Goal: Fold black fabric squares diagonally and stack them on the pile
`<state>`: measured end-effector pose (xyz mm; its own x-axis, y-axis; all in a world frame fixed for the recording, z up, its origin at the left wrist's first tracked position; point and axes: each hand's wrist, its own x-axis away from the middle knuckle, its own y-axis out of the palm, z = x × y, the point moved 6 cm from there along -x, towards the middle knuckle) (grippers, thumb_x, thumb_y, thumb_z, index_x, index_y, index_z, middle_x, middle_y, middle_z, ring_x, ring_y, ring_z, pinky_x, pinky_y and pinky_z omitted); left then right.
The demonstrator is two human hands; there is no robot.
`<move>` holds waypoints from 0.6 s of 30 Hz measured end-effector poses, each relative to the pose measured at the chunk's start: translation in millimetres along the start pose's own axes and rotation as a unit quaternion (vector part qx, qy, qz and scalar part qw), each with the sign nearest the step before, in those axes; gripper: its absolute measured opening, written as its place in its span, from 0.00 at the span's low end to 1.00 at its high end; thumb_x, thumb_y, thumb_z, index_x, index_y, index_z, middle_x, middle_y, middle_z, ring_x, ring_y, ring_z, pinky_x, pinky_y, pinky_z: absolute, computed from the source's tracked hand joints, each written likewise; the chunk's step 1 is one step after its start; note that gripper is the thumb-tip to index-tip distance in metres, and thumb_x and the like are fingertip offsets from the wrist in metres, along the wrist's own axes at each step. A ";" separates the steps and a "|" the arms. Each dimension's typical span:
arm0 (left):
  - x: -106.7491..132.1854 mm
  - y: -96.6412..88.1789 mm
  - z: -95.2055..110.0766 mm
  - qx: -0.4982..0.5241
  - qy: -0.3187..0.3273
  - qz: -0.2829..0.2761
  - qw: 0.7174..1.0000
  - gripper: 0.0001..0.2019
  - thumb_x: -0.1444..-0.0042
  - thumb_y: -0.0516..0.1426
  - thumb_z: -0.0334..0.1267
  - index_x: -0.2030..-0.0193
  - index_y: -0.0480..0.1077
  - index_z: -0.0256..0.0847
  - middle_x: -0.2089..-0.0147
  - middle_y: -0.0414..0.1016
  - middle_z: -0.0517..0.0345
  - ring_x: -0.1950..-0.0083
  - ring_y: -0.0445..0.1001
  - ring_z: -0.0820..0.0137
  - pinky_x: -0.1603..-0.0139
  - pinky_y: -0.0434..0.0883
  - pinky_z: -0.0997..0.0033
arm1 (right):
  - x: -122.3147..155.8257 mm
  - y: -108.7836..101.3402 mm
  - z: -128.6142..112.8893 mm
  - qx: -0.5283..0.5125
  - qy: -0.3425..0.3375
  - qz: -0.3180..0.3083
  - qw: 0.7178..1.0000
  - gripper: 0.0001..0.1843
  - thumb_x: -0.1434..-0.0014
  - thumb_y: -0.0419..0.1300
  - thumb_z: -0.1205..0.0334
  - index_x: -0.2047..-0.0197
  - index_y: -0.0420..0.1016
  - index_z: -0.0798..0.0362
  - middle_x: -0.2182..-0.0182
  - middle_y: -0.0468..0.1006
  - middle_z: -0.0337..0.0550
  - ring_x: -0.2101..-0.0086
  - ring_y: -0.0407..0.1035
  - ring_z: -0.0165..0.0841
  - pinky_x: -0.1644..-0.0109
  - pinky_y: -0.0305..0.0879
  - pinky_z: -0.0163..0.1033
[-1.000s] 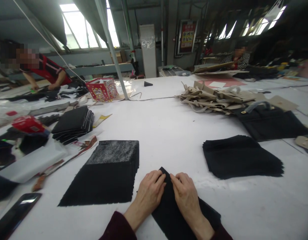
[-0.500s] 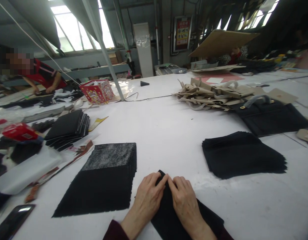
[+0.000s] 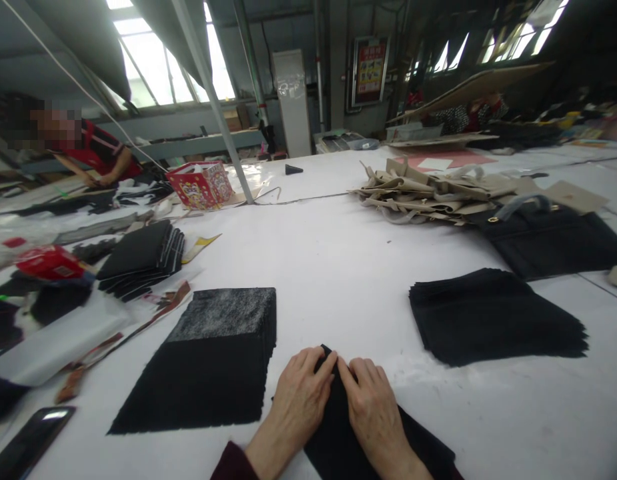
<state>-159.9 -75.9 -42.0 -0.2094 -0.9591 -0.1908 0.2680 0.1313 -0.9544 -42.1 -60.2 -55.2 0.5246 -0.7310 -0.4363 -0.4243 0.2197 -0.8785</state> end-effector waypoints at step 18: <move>-4.0 -3.5 2.4 -0.015 -0.043 -0.004 0.999 0.21 0.37 0.54 0.32 0.38 0.63 0.46 0.48 0.66 0.50 0.48 0.67 0.60 0.48 0.71 0.56 | 0.7 3.5 0.5 0.002 -0.005 -0.004 1.000 0.20 0.38 0.51 0.75 0.44 0.67 0.56 0.64 0.68 0.45 0.63 0.62 0.39 0.58 0.60 0.47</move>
<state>-157.7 -73.2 -37.3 -0.1305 -0.9779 -0.1633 0.2381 0.1289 -0.9626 -42.9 -59.7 -58.6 0.5358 -0.7256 -0.4318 -0.4179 0.2165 -0.8823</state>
